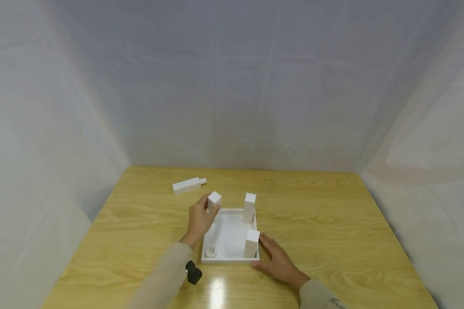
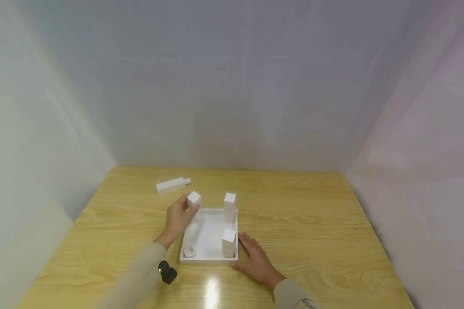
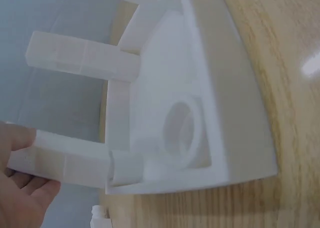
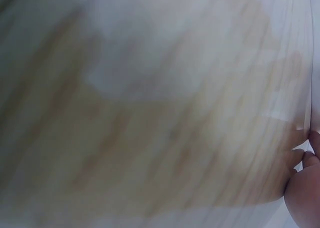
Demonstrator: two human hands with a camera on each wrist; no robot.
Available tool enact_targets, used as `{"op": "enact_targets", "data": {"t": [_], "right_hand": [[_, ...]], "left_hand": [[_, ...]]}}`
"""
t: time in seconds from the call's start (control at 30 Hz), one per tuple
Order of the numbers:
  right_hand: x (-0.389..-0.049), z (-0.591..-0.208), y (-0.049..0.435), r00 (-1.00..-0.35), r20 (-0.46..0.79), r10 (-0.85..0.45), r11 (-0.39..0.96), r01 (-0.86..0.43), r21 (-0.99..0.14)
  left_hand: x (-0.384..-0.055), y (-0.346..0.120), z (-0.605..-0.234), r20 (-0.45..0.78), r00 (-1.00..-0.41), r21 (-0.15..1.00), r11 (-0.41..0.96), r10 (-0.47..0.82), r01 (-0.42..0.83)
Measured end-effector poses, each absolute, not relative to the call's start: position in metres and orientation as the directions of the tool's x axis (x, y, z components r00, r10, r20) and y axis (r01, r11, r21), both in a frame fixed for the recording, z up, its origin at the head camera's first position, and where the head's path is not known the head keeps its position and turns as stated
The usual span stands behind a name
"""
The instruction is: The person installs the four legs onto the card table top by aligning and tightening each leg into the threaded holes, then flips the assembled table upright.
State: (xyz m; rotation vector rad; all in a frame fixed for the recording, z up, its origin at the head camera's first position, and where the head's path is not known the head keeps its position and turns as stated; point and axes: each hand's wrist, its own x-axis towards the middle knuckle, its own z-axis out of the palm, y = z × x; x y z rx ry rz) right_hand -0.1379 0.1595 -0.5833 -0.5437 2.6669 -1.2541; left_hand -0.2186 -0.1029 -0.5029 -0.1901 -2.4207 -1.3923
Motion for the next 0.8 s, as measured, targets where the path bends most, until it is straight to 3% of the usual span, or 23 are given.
{"op": "enact_targets", "data": {"t": [0.2,0.4,0.8], "right_hand": [[-0.138,-0.581,0.158,-0.928,0.019,-0.373,0.595,-0.255,-0.762],[-0.138,-0.581,0.158,-0.929,0.002,-0.369,0.592,-0.237,-0.770],[-0.139,-0.585,0.157,-0.922,0.031,-0.386,0.584,-0.270,-0.766]], "left_hand": [[-0.229,-0.125,-0.490,0.186,-0.966,0.835,0.490,0.178,0.251],[-0.246,-0.145,-0.488,-0.013,-0.930,0.875,0.454,0.366,0.167],[-0.259,-0.159,-0.475,-0.092,-0.829,0.930,0.346,0.552,0.127]]}}
